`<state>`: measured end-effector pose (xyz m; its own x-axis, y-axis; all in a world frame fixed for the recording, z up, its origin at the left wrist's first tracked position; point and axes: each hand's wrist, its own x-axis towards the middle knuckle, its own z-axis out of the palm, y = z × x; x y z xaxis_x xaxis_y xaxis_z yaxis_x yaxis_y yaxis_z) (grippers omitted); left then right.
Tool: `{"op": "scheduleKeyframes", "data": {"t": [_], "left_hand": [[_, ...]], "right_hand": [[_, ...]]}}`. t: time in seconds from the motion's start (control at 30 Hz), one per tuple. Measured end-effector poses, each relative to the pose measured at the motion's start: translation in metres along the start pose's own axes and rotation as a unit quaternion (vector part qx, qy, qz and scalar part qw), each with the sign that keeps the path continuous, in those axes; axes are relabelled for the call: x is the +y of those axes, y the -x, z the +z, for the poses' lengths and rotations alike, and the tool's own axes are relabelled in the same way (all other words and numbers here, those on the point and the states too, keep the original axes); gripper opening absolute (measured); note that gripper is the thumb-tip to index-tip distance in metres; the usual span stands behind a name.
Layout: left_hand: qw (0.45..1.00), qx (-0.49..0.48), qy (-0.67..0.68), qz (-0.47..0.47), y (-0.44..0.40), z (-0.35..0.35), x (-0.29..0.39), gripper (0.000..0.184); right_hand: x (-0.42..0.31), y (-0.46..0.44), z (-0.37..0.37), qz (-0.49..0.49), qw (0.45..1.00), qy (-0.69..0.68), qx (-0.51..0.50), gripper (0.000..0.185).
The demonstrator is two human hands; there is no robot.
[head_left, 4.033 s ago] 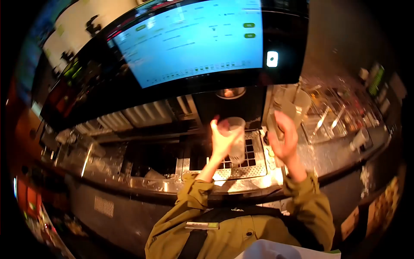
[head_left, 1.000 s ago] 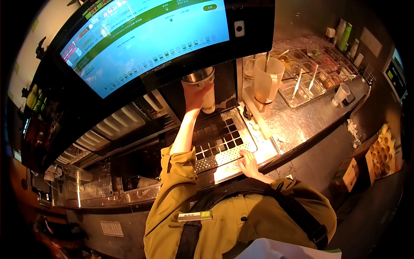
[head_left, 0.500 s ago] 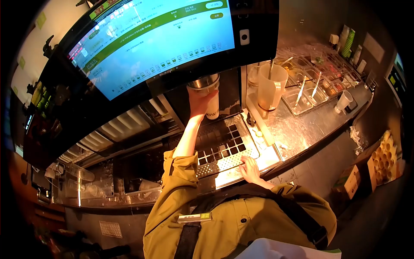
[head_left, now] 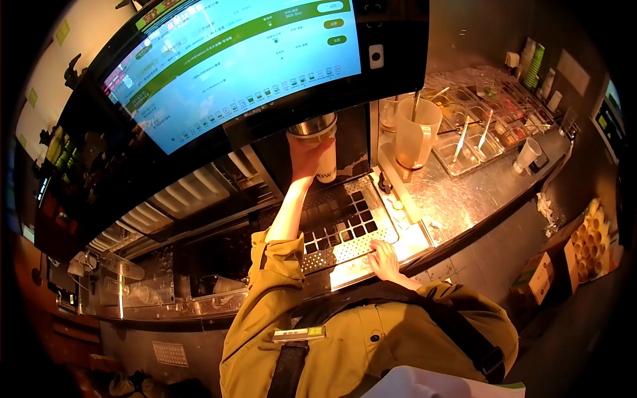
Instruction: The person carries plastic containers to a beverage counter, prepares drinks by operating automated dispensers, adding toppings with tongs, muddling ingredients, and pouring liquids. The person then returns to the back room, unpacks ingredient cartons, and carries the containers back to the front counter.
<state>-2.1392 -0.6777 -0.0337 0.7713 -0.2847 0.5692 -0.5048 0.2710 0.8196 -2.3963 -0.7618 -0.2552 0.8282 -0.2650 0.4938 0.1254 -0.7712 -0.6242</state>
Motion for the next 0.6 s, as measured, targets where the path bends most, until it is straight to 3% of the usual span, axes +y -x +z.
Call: {"op": "scheduleKeyframes", "data": {"t": [0.13, 0.23, 0.27, 0.6], "left_hand": [[1.000, 0.005, 0.020, -0.021, 0.002, 0.003, 0.006, 0.075], [1.000, 0.002, 0.009, 0.022, 0.000, 0.002, -0.002, 0.077], [0.994, -0.015, 0.098, 0.034, 0.001, 0.005, 0.001, 0.078], [1.000, 0.010, 0.007, 0.025, 0.002, 0.003, 0.010, 0.076]], "right_hand": [[0.000, 0.000, 0.001, 0.006, 1.000, 0.001, -0.009, 0.025], [-0.002, -0.001, 0.000, 0.006, 1.000, 0.004, -0.007, 0.024], [0.001, 0.000, 0.003, 0.008, 1.000, -0.004, -0.010, 0.024], [-0.002, -0.003, 0.004, -0.016, 1.000, -0.003, 0.001, 0.023]]}}
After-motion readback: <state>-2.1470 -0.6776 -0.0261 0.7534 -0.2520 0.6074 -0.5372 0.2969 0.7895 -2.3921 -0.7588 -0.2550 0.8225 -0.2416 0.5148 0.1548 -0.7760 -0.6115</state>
